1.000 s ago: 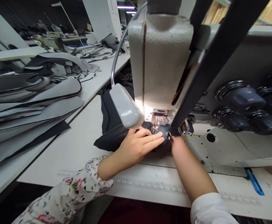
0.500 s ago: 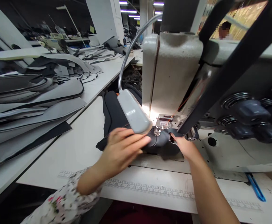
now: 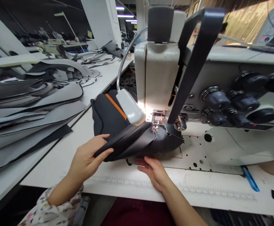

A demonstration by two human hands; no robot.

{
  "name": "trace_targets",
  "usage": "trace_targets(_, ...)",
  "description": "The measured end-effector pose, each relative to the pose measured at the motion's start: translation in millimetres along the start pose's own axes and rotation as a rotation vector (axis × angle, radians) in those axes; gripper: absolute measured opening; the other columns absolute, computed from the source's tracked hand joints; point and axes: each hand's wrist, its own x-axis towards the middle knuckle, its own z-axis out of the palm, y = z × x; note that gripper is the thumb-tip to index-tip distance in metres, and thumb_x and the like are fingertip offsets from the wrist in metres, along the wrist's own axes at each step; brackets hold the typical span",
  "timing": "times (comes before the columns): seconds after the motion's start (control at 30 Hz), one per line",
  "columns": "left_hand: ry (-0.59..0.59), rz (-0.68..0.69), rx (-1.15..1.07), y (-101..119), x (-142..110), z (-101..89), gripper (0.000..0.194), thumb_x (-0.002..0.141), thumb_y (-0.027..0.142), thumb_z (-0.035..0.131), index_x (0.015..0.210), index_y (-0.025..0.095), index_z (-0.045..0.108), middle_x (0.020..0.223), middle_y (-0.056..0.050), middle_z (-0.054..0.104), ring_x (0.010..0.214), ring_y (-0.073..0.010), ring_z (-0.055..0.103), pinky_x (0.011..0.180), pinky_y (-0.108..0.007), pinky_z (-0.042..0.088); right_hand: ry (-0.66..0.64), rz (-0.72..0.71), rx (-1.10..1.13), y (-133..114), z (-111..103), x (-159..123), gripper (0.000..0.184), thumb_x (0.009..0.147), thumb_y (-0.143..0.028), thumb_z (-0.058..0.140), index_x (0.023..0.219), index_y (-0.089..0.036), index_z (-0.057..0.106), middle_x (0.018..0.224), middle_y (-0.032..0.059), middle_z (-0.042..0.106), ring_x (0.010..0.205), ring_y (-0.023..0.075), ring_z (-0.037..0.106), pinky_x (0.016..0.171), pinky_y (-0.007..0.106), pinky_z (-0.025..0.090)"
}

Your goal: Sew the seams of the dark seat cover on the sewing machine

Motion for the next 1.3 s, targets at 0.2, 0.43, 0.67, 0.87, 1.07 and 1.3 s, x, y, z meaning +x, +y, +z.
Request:
trace_targets(0.2,0.008,-0.090,0.012,10.4,5.5,-15.1,0.036,0.105,0.042,0.055,0.082,0.019,0.069,0.083,-0.003,0.076,0.081,-0.0194,0.073,0.083,-0.029,0.060,0.017,-0.101,0.278,-1.5,7.8,26.4,0.020,0.058,-0.019,0.084,0.073,-0.027,0.073,0.089,-0.0014,0.078,0.101,0.0265,0.070,0.111,0.057,0.049)
trace_targets(0.43,-0.095,-0.534,-0.010,-4.1,25.4,-17.7,0.048,0.097,0.052,0.052,0.061,0.019,0.051,0.057,0.004,0.053,0.058,-0.0131,0.052,0.058,-0.024,0.042,0.012,-0.120,0.119,-3.8,-14.2,-47.1,0.055,0.054,-0.017,0.093,0.107,-0.021,0.079,0.117,0.0104,0.078,0.119,0.0352,0.067,0.118,0.054,0.041)
trace_targets(0.67,0.148,0.039,0.520,58.2,43.1,-8.9,0.031,0.107,0.032,0.053,0.123,0.012,0.070,0.119,-0.012,0.075,0.117,-0.0266,0.067,0.106,-0.040,0.048,-0.137,-0.079,0.142,-2.5,-10.6,-88.1,0.056,0.066,-0.049,0.092,0.115,-0.025,0.077,0.112,0.0119,0.079,0.123,0.0385,0.067,0.114,0.059,0.045)
trace_targets(0.87,-0.398,0.489,0.490,84.6,33.2,44.2,0.074,0.110,0.059,0.033,0.136,-0.002,0.064,0.145,-0.020,0.063,0.141,-0.0311,0.054,0.125,-0.045,0.030,-0.151,-0.160,0.094,-9.4,6.5,-82.1,0.035,0.076,-0.047,0.087,0.103,-0.027,0.077,0.117,0.0093,0.077,0.133,0.0346,0.061,0.120,0.058,0.040)
trace_targets(1.07,-0.608,0.410,0.497,83.2,53.0,37.6,0.071,0.106,0.063,0.043,0.128,0.001,0.071,0.140,-0.020,0.066,0.127,-0.0329,0.062,0.108,-0.046,0.039,-0.009,-0.040,0.105,-7.7,-18.8,-109.8,0.063,0.078,-0.052,0.084,0.134,-0.028,0.067,0.130,0.0114,0.073,0.133,0.0358,0.062,0.118,0.056,0.043)
trace_targets(1.3,-0.575,0.387,0.474,86.7,56.7,37.3,0.068,0.105,0.065,0.043,0.116,0.007,0.077,0.138,-0.017,0.069,0.116,-0.0302,0.064,0.101,-0.044,0.037,-0.002,-0.103,0.084,-7.9,-38.6,-98.8,0.060,0.083,-0.048,0.080,0.139,-0.032,0.065,0.137,0.0110,0.070,0.132,0.0353,0.063,0.115,0.056,0.046)
